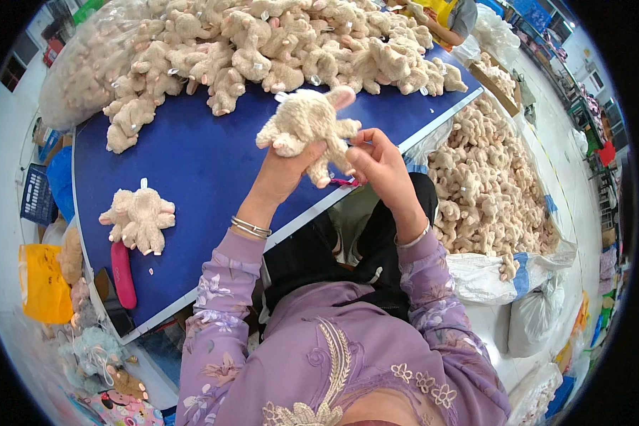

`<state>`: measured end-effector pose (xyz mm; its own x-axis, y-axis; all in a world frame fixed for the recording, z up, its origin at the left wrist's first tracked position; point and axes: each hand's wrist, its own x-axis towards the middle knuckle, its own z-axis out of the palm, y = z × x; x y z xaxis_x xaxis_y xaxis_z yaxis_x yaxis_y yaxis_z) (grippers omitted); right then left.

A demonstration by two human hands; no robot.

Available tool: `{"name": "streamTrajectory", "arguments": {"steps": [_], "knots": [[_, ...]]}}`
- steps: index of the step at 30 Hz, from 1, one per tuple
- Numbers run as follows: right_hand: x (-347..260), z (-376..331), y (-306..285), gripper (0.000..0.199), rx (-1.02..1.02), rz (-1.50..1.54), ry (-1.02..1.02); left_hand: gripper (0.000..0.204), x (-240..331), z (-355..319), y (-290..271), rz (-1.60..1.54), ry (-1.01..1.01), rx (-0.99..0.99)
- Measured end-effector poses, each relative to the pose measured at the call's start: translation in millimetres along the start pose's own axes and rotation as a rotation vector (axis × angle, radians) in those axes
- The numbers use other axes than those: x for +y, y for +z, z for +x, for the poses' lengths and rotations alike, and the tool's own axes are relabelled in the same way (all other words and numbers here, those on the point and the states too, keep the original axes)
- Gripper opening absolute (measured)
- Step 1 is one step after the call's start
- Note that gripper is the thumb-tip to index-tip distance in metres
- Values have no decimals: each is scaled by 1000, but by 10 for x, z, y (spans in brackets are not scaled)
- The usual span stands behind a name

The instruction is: The person trims loose threads and adjusts the ears of small stuffed animal toys using scissors. They handle each toy one at a time, inspecting and snipping excess material, then placing the finished items into a large sack.

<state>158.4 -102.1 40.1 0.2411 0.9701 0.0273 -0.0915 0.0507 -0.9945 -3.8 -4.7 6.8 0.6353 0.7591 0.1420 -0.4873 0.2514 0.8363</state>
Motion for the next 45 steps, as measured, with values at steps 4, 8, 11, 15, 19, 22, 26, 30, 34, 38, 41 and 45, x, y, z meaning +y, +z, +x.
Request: {"name": "streamTrajectory", "arguments": {"steps": [4, 8, 11, 15, 19, 22, 26, 30, 34, 38, 41, 45], "knots": [[6, 62, 3, 25, -12, 58, -84, 42, -59, -16, 119, 35, 15, -76], [90, 99, 26, 17, 45, 9, -125, 26, 0, -16, 125, 168, -14, 41], [132, 101, 77, 16, 125, -129, -258, 20, -34, 12, 22, 342, -40, 230], [251, 122, -20, 16, 85, -1, -213, 22, 56, 34, 29, 240, 74, 247], [199, 106, 67, 17, 53, 104, -197, 20, 35, 55, 15, 165, 161, 331], [159, 90, 59, 17, 53, 105, -179, 20, 114, 64, -14, 172, 143, 381], [70, 56, 43, 16, 61, 82, -176, 21, 112, 57, -22, 197, 145, 393], [21, 39, -22, 16, 58, 110, -219, 22, 120, 37, 12, 201, 159, 327], [-231, -24, -735, 22, 353, 258, -613, 21, 313, 190, -344, 155, 225, 414], [-646, -194, -1044, 40, 320, 601, -815, 31, 766, 633, -926, 685, 433, 610], [-340, 5, -936, 34, 303, 279, -381, 53, 764, 919, -1499, 1473, 507, 674], [-93, 2, -466, 16, 180, 52, -206, 60, 395, 883, -1533, 1817, 75, 590]]}}
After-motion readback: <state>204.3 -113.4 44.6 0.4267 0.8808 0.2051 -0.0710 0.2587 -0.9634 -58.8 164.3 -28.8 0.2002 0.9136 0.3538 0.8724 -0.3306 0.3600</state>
